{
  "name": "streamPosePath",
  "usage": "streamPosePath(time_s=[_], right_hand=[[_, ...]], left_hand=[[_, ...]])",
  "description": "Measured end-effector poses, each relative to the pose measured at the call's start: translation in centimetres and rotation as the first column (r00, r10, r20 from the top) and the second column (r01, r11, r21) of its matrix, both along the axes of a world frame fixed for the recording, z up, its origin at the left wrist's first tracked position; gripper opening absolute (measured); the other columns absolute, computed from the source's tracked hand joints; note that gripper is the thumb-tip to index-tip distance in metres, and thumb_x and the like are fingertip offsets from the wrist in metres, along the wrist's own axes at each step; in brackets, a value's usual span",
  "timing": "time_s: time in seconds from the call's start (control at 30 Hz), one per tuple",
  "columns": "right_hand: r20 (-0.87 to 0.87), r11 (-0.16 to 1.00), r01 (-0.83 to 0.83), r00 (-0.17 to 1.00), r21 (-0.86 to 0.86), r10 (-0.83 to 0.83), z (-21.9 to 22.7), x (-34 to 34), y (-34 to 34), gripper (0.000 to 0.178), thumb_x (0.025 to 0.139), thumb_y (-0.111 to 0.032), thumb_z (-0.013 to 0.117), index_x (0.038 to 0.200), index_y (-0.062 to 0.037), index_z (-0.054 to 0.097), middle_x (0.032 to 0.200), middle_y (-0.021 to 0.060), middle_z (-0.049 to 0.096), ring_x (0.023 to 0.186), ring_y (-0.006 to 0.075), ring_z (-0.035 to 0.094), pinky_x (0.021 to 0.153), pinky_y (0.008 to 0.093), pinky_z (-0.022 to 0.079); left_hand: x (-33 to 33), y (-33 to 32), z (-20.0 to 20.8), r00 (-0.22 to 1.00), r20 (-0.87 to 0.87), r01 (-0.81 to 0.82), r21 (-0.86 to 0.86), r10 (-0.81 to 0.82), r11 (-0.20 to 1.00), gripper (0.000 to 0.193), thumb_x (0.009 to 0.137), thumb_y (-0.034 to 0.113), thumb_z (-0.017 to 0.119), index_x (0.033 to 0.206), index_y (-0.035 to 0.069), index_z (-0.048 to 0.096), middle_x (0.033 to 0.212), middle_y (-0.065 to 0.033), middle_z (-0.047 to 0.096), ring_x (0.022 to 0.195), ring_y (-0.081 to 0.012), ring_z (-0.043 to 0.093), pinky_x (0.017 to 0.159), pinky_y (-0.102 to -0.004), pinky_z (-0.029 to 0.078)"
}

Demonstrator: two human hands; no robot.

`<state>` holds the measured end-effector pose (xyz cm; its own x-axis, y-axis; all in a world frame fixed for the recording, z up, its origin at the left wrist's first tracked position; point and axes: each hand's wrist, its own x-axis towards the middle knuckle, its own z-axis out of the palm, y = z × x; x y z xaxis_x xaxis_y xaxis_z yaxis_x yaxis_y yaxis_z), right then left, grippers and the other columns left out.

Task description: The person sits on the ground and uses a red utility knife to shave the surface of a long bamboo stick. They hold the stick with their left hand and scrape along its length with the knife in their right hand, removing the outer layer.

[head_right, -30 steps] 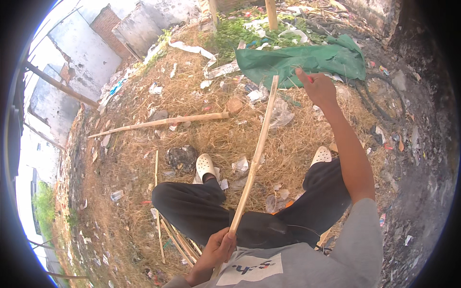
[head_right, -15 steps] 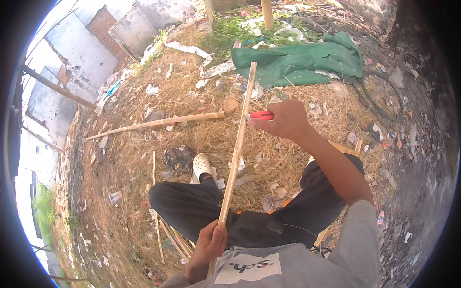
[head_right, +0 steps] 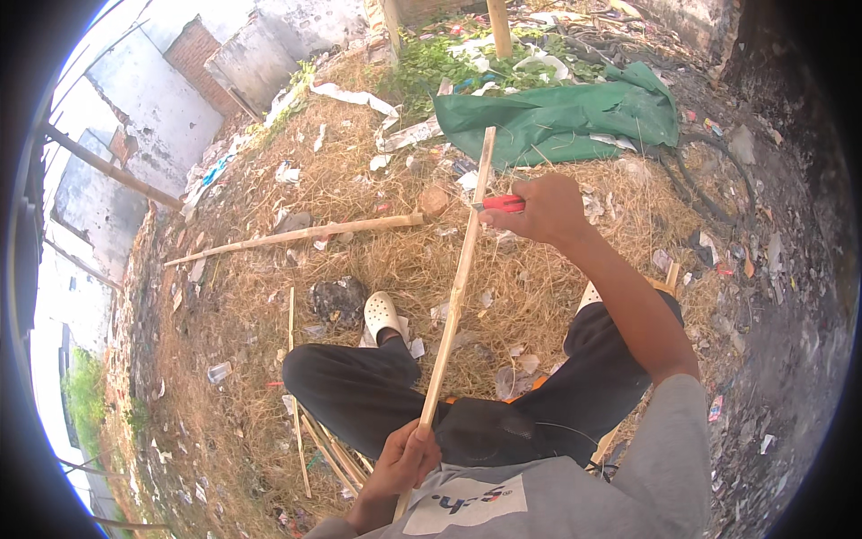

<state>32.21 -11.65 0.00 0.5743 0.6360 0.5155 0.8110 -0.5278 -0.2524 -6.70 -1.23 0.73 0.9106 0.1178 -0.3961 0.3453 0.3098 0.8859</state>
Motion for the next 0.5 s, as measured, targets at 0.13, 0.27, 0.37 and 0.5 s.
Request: streamPosePath(time_s=[0.13, 0.27, 0.37, 0.5], right_hand=[[-0.055, 0.984, 0.148, 0.988, 0.096, -0.143, 0.5, 3.2, -0.3, 0.064, 0.074, -0.071, 0.063, 0.062, -0.0082, 0.066, 0.052, 0.011, 0.055, 0.051, 0.0317, 0.057, 0.05, 0.0409, 0.044], [-0.009, 0.973, 0.232, 0.973, -0.004, -0.232, 1.1, 4.8, -1.3, 0.065, 0.079, -0.072, 0.058, 0.07, -0.0092, 0.07, 0.057, 0.0117, 0.058, 0.057, 0.0318, 0.06, 0.054, 0.0414, 0.046], [-0.327, 0.884, 0.465, 0.844, 0.049, -0.425, 1.3, 8.0, -2.2, 0.069, 0.081, -0.074, 0.053, 0.07, -0.0081, 0.07, 0.056, 0.013, 0.058, 0.058, 0.0314, 0.061, 0.056, 0.0405, 0.047], [-0.373, 0.903, 0.428, 0.844, 0.037, -0.385, 1.8, 7.9, -3.9, 0.075, 0.084, -0.074, 0.048, 0.065, -0.0045, 0.067, 0.051, 0.0105, 0.051, 0.052, 0.0271, 0.055, 0.054, 0.0374, 0.043]], left_hand=[[-1.0, 0.1, 0.2, 0.997, 0.01, 0.083, -0.033, -0.083, 0.996, 0.036, 0.106, 0.036, 0.032, 0.082, 0.01, 0.041, 0.055, 0.0041, 0.04, 0.041, -0.0018, 0.035, 0.039, -0.0191, 0.028], [-2.0, -0.4, 0.0, 0.996, 0.03, 0.086, -0.07, -0.085, 0.994, 0.037, 0.106, 0.036, 0.033, 0.081, 0.009, 0.041, 0.056, 0.0044, 0.04, 0.041, -0.0016, 0.036, 0.039, -0.0189, 0.028], [-2.1, -0.3, 0.4, 0.987, -0.034, 0.151, -0.096, -0.155, 0.984, 0.038, 0.106, 0.036, 0.033, 0.081, 0.009, 0.042, 0.056, 0.0039, 0.04, 0.041, -0.0021, 0.034, 0.039, -0.0189, 0.028], [-2.5, -0.6, -0.3, 0.999, -0.003, 0.033, -0.117, -0.034, 0.993, 0.038, 0.106, 0.035, 0.033, 0.08, 0.009, 0.041, 0.053, 0.003, 0.037, 0.039, -0.0037, 0.031, 0.038, -0.0202, 0.027]])
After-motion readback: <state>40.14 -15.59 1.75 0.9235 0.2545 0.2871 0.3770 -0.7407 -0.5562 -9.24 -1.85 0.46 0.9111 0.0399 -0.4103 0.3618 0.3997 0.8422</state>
